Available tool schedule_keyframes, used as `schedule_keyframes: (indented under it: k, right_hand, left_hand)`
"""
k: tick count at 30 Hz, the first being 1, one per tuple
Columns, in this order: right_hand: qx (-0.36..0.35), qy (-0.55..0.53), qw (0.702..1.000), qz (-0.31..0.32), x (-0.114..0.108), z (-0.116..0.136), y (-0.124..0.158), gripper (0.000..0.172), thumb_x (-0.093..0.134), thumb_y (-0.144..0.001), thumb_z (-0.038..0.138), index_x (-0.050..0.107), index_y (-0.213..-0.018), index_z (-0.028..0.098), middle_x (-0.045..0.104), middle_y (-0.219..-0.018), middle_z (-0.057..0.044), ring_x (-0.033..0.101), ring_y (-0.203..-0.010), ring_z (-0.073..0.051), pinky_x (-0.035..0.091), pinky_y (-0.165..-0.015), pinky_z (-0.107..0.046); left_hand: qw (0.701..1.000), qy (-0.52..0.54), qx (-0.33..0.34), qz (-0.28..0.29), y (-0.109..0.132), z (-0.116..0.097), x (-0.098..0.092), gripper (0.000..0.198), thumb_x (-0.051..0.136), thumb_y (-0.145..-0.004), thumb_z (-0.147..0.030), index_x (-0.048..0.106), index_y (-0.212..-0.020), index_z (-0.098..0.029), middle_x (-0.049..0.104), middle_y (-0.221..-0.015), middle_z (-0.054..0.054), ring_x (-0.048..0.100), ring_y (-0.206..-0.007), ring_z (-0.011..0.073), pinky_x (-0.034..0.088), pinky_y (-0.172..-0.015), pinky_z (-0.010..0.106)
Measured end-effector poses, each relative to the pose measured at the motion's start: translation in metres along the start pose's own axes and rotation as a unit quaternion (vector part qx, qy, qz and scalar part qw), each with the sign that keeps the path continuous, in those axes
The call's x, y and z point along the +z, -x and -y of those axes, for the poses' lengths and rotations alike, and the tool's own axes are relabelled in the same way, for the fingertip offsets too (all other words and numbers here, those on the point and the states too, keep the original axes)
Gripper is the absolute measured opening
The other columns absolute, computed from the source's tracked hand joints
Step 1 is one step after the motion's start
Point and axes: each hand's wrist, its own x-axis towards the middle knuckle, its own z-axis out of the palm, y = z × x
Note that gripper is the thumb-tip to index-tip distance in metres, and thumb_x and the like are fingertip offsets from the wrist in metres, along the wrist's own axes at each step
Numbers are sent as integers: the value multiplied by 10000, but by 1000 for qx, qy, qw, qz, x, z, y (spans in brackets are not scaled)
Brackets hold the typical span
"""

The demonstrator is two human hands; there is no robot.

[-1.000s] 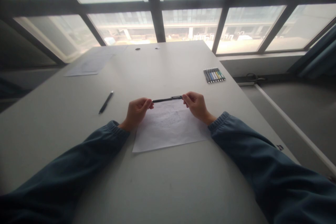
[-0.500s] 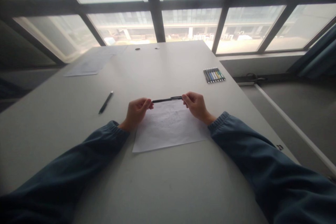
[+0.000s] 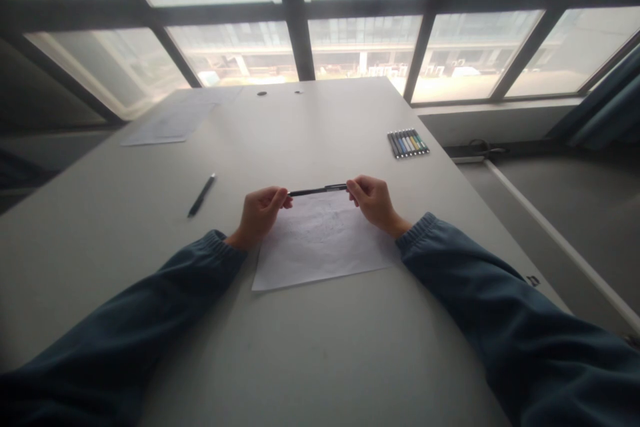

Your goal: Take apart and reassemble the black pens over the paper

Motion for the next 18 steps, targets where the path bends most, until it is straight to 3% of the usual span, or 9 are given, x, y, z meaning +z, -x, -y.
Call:
schedule_keyframes:
  k: [18]
  right_hand:
    - [-9, 1, 1000, 8, 0, 0, 0, 464, 639, -920, 555, 645, -655, 175, 588, -539, 7, 489, -462, -97, 367, -469, -243]
  left_hand:
    - [1000, 2, 1, 3, 0, -1, 0, 432, 602, -951, -482, 717, -699, -152, 725, -659, 56, 677, -623, 137, 521, -615, 235]
